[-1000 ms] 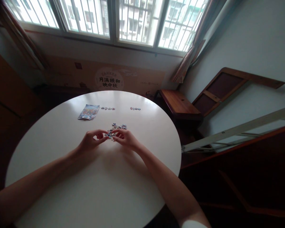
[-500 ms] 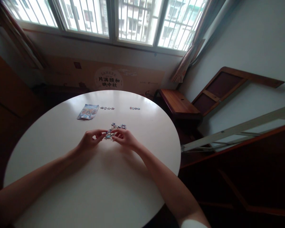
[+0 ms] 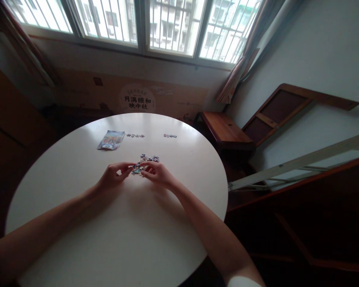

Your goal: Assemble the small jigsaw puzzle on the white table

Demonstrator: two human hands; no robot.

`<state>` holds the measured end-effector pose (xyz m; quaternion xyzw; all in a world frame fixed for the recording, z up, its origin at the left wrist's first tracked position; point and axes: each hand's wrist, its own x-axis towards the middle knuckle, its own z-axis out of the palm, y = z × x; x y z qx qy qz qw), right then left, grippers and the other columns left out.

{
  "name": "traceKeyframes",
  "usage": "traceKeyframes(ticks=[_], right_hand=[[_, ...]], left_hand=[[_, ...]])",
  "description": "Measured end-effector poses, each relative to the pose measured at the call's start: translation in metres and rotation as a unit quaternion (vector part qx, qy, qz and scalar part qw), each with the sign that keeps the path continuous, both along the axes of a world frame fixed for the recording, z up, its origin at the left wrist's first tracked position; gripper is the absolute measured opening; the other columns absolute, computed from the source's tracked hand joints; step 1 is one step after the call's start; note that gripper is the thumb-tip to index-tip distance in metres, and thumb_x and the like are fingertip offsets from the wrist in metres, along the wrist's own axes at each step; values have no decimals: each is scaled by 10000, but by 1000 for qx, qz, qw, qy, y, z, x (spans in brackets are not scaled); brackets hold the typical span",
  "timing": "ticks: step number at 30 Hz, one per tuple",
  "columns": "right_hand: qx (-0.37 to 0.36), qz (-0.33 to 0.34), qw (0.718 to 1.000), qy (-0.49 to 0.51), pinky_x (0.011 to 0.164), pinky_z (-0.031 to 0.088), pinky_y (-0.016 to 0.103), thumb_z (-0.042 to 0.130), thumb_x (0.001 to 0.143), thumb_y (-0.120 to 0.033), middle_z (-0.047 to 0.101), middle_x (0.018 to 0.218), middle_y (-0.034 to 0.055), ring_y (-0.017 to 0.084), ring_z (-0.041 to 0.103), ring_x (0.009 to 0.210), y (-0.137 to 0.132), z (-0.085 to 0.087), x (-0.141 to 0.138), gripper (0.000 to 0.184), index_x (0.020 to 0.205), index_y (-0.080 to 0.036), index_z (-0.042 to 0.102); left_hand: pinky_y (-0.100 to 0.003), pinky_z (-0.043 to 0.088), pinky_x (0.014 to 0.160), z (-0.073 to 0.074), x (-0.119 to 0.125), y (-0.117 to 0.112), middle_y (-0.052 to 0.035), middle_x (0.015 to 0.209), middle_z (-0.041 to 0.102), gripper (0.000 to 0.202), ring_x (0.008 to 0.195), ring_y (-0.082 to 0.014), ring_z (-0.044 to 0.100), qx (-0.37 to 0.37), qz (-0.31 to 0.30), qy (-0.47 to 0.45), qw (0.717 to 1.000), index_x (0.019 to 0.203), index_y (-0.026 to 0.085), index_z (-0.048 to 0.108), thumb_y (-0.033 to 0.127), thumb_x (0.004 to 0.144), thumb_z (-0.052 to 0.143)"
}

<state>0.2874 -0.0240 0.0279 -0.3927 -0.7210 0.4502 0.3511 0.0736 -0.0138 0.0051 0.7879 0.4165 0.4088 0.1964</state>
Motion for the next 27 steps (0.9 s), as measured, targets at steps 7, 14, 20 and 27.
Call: traceKeyframes(ticks=[7,14,20,27], right_hand=[[-2,0,1000,-6,559,444,202,649,792,-307,665,735,35,93,559,594,0,0,-1,382,1128,-127,634],[-3,2,1000,-2,563,447,210,653,787,-302,668,745,41,101,571,606,0,1,0,400,1141,-118,631],[-3,0,1000,3,564,447,211,653,789,-318,658,730,34,100,565,601,1,-1,0,404,1140,-120,632],[-8,1,1000,1,565,450,212,655,789,-314,660,737,36,100,569,608,0,0,0,399,1137,-122,629]], left_hand=[[-168,434,533,0,0,0,11,597,630,236,509,-80,524,-4,2,1,1000,966,147,714,286,842,569],[-179,436,541,4,0,-2,33,578,593,255,512,-86,526,-24,20,-5,1000,968,168,684,364,833,590],[-178,425,530,3,-1,-2,30,558,591,220,502,-87,527,-26,28,-2,999,829,168,674,372,825,590],[-175,423,523,2,0,-1,26,556,600,202,498,-83,521,-19,12,-2,1000,820,167,683,344,816,586]])
